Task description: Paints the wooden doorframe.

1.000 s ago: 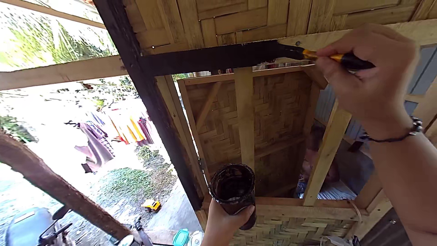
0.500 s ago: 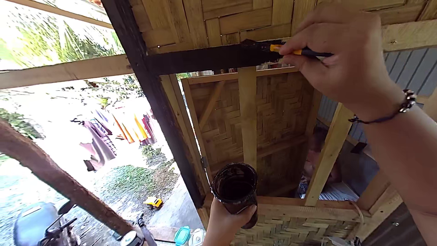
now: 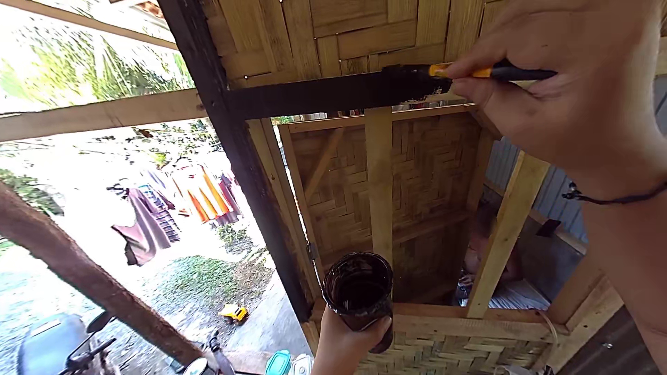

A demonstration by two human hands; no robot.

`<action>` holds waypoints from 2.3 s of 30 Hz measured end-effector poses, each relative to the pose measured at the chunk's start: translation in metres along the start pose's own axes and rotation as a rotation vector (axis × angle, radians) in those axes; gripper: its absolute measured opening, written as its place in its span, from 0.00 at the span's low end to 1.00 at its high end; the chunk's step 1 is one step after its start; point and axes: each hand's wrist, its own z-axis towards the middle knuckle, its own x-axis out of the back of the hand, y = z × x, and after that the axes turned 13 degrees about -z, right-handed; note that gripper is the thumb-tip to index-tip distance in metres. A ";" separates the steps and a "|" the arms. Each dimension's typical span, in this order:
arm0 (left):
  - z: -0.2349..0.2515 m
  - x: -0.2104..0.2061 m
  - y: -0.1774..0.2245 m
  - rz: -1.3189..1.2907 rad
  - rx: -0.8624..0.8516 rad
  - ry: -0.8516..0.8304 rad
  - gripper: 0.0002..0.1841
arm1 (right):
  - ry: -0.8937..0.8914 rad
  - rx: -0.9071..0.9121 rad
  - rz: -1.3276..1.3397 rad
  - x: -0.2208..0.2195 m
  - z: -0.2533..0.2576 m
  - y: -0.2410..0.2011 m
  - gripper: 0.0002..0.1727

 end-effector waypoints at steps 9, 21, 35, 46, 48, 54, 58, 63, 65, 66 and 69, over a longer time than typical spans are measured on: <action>-0.003 -0.001 -0.001 0.010 0.013 0.011 0.40 | -0.079 -0.104 -0.074 0.018 -0.024 0.033 0.13; -0.003 -0.007 -0.007 -0.023 0.019 -0.037 0.39 | -0.038 -0.125 -0.087 0.031 -0.046 0.048 0.12; -0.004 -0.014 -0.011 0.001 0.023 -0.053 0.38 | -0.021 -0.102 -0.124 0.025 -0.054 0.037 0.10; -0.005 -0.019 -0.013 0.007 0.037 -0.059 0.37 | -0.008 -0.068 -0.092 0.025 -0.049 0.027 0.10; -0.006 -0.019 -0.014 0.010 0.032 -0.060 0.37 | -0.048 -0.116 -0.133 0.034 -0.057 0.036 0.11; -0.004 -0.022 -0.014 -0.002 0.038 -0.058 0.37 | 0.063 -0.129 -0.127 0.047 -0.056 0.025 0.09; -0.003 -0.025 -0.016 0.000 0.044 -0.074 0.37 | 0.011 -0.057 -0.092 0.026 -0.046 0.026 0.09; -0.003 -0.025 -0.017 -0.002 0.034 -0.076 0.37 | -0.043 -0.159 -0.166 0.044 -0.057 0.034 0.11; -0.002 -0.024 -0.018 0.009 0.035 -0.074 0.37 | 0.014 -0.170 -0.144 0.046 -0.054 0.029 0.11; -0.001 -0.025 -0.018 0.012 0.037 -0.074 0.37 | 0.037 -0.156 -0.116 0.044 -0.049 0.026 0.11; 0.000 -0.027 -0.018 -0.006 0.036 -0.076 0.38 | 0.018 -0.108 -0.052 0.033 -0.037 0.026 0.10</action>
